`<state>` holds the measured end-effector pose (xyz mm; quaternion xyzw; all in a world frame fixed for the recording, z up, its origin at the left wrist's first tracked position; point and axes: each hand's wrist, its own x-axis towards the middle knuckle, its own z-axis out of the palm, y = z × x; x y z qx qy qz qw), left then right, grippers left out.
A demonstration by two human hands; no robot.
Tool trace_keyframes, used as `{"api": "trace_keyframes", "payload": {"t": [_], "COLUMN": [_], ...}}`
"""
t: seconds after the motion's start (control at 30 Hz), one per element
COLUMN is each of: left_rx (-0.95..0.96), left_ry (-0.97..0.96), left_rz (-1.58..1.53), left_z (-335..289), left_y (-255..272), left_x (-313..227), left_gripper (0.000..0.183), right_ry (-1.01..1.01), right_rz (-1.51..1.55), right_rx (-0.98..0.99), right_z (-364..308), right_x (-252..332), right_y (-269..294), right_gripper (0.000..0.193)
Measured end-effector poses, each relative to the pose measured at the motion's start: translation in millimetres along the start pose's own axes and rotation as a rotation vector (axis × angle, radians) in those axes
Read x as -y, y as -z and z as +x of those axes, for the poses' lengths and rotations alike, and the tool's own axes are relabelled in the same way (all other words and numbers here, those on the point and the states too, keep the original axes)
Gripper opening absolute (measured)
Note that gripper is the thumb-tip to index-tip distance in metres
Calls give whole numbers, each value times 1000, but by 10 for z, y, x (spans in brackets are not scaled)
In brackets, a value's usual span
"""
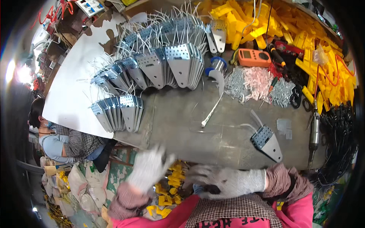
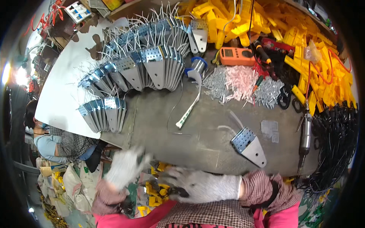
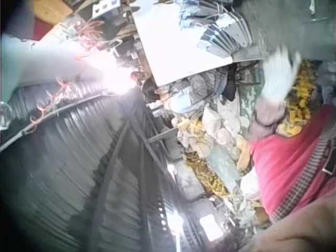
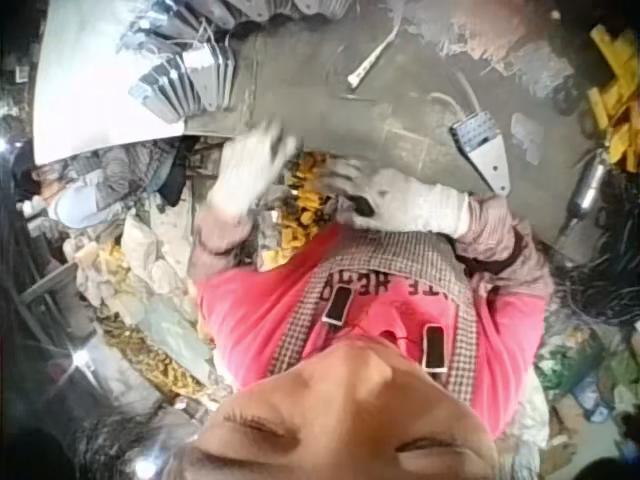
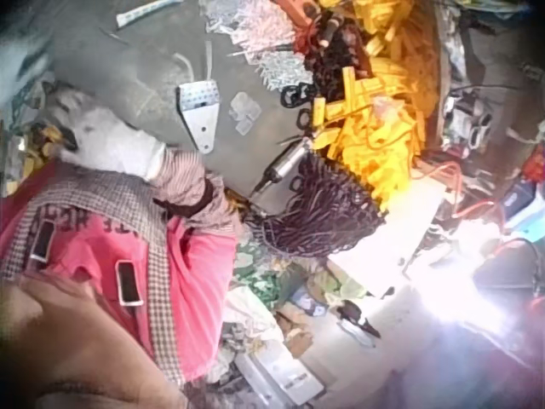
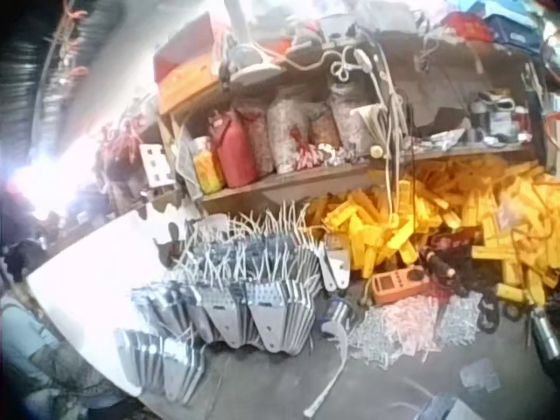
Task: Assemble electronic components by soldering wires and securing housings.
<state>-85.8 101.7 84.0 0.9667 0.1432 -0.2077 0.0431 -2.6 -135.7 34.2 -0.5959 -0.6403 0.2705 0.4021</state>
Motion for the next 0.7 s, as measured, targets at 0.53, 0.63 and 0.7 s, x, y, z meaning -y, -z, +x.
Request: {"api": "trace_keyframes", "payload": {"t": [0.53, 0.63, 0.7], "left_rx": [437, -220, -275], "left_ry": [-935, -757, -1000], "left_rz": [-689, -759, -415], "left_z": [273, 515, 755], "left_y": [819, 353, 250], "left_x": [-377, -731, -1124], "left_gripper": [27, 32, 42], "right_ry": [272, -77, -138], "right_rz": [72, 273, 329], "right_rx": [164, 73, -51], "right_z": [426, -247, -649], "right_x": [-91, 248, 259], "right_y": [-791, 400, 708], "right_gripper": [40, 33, 28]}}
